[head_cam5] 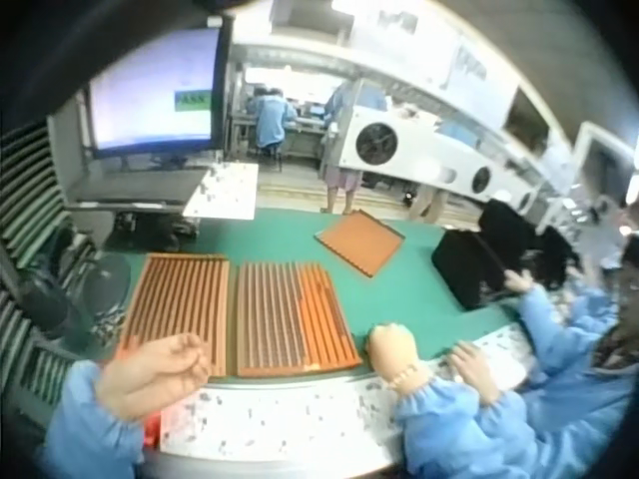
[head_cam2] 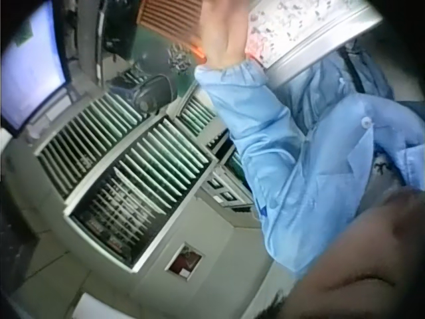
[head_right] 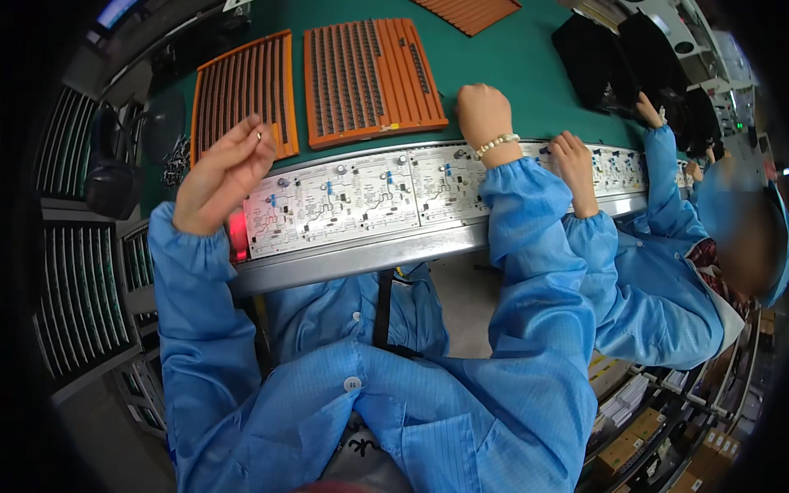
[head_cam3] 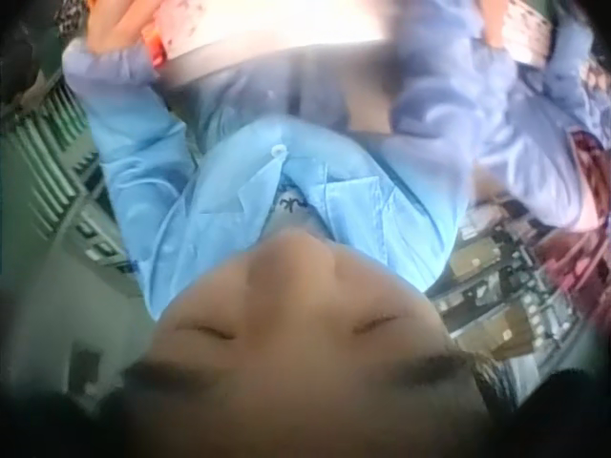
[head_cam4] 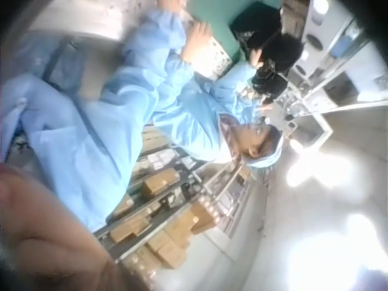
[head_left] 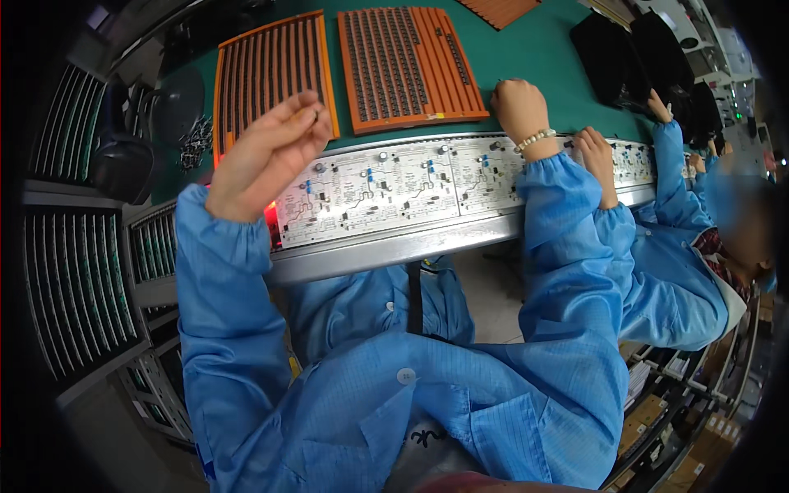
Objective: Assembling electronic components onto a printed circuit board at a manual assembly station.
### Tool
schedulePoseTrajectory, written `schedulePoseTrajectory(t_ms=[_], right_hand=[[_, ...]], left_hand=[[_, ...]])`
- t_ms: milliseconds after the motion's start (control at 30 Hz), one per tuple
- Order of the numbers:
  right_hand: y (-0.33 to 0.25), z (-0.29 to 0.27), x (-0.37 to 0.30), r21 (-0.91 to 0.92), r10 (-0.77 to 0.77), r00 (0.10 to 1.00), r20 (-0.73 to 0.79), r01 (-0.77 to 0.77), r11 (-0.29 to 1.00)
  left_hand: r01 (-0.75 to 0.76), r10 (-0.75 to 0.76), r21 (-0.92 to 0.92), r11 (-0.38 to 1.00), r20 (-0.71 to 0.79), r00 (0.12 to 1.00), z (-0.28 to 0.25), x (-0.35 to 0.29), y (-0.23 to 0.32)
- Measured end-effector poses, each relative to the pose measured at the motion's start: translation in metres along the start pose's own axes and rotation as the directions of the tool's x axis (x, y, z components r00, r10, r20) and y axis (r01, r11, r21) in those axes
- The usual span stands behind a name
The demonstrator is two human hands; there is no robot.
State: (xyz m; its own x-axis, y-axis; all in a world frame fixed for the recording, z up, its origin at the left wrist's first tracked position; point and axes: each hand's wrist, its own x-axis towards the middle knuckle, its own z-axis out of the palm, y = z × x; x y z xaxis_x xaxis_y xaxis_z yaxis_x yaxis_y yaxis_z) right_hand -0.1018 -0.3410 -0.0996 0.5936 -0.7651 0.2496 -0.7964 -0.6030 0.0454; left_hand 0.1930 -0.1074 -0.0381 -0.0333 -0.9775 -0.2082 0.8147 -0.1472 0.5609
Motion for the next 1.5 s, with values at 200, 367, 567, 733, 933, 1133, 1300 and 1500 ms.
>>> schedulePoseTrajectory(t_ms=[200,367,567,733,933,1133,1300,1500], right_hand=[[0.006,-0.014,-0.004,0.178,0.038,0.995,-0.097,-0.02,0.984],[-0.032,-0.06,-0.032,0.563,0.09,0.989,-0.121,-0.006,0.826],[-0.089,-0.057,-0.086,0.871,-0.01,0.981,0.192,-0.165,0.462],[-0.113,-0.039,-0.103,0.814,0.118,0.958,0.262,-0.285,0.506],[-0.129,-0.026,-0.107,0.771,0.304,0.941,0.15,-0.304,0.559],[-0.141,-0.026,-0.107,0.743,0.333,0.926,0.177,-0.348,0.572],[-0.146,-0.025,-0.108,0.667,0.334,0.939,0.078,-0.299,0.683],[-0.142,-0.029,-0.108,0.596,0.266,0.964,0.023,-0.227,0.771]], left_hand=[[-0.033,0.036,0.052,0.998,-0.06,0.998,-0.027,-0.034,-0.018],[-0.042,0.068,0.156,0.987,-0.169,0.983,-0.034,-0.051,-0.035],[-0.04,0.068,0.208,0.977,-0.132,0.989,-0.033,-0.053,-0.051],[-0.071,0.109,0.201,0.977,-0.186,0.976,-0.035,-0.054,-0.065],[-0.193,0.263,0.276,0.942,-0.245,0.933,-0.039,-0.066,-0.077],[-0.218,0.311,0.342,0.914,-0.245,0.918,-0.04,-0.074,-0.084],[-0.207,0.316,0.389,0.898,-0.243,0.917,-0.039,-0.077,-0.081],[-0.192,0.308,0.401,0.896,-0.249,0.918,-0.042,-0.081,-0.079]])
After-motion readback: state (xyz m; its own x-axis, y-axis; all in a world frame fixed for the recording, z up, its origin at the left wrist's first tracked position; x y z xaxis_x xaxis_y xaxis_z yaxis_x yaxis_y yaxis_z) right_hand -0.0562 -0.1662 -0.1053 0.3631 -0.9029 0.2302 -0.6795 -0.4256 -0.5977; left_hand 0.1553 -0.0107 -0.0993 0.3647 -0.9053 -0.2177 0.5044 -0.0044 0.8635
